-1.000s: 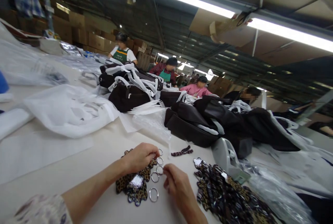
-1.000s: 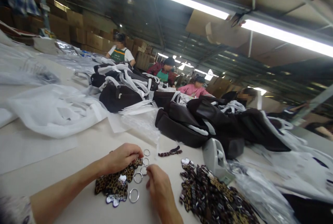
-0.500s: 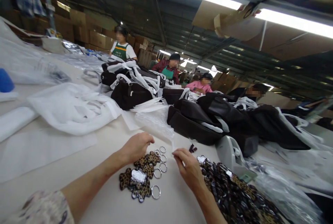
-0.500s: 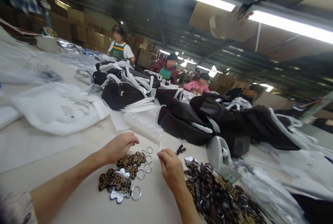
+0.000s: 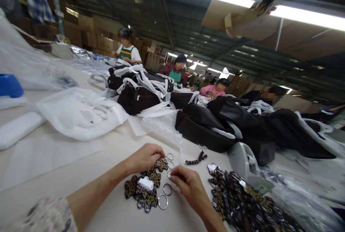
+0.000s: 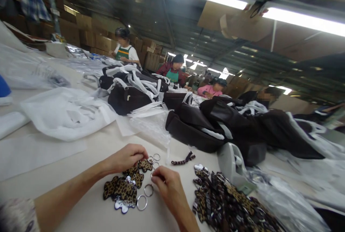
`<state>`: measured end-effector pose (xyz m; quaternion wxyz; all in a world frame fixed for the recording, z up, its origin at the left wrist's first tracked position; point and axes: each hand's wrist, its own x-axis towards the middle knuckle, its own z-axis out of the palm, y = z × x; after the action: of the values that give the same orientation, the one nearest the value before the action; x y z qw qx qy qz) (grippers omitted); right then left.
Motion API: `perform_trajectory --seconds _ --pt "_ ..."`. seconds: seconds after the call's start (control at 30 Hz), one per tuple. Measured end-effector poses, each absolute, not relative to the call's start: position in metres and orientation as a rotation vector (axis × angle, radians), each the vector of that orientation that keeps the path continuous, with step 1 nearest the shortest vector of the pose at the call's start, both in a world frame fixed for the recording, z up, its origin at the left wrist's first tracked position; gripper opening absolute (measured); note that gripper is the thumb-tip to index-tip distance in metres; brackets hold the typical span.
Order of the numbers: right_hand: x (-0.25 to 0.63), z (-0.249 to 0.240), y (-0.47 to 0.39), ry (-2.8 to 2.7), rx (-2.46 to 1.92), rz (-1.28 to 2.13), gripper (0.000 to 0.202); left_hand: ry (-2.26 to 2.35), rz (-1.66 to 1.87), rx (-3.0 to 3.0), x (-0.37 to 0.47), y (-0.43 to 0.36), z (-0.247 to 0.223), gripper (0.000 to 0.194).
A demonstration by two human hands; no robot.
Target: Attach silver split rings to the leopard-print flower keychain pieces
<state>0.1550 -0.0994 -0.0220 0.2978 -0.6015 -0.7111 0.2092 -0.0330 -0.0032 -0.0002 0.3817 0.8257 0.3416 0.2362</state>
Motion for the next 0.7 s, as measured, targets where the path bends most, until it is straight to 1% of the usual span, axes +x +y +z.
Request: perform_trajectory --seconds 0.07,0.13,0.23,0.33,0.4,0.47,0.53,0.57,0.63,0.7 --pt "0.157 -0.020 -0.103 -1.853 -1.623 0.549 0.011 0.812 0.522 2.055 -0.031 -0.009 0.001 0.030" --pt "0.155 -0.021 -0.106 -1.993 -1.642 0.453 0.012 0.797 0.505 2.095 -0.029 -0.013 0.001 0.030" --pt "0.146 -0.027 -0.107 -2.274 -1.706 0.209 0.018 0.814 0.539 2.188 -0.028 -0.015 0.000 0.029" --pt "0.139 -0.036 -0.104 -2.416 -1.757 -0.087 0.019 0.836 0.547 2.227 -0.028 -0.014 -0.003 0.028" --pt "0.139 -0.039 -0.102 -2.386 -1.709 -0.115 0.019 0.835 0.547 2.217 -0.028 -0.014 -0.005 0.027" --pt "0.144 -0.039 -0.100 -2.212 -1.624 0.112 0.016 0.831 0.540 2.141 -0.026 -0.015 -0.005 0.026" --pt "0.152 -0.035 -0.098 -1.870 -1.547 0.525 0.010 0.835 0.519 1.979 -0.024 -0.017 -0.004 0.026" --pt "0.156 -0.031 -0.098 -1.666 -1.498 0.728 0.011 0.827 0.502 1.873 -0.023 -0.019 -0.002 0.025" --pt "0.160 -0.024 -0.098 -1.309 -1.383 1.001 0.023 0.767 0.470 1.652 -0.021 -0.022 0.003 0.022" --pt "0.160 -0.017 -0.098 -1.107 -1.289 1.073 0.033 0.671 0.451 1.459 -0.019 -0.027 0.007 0.021"
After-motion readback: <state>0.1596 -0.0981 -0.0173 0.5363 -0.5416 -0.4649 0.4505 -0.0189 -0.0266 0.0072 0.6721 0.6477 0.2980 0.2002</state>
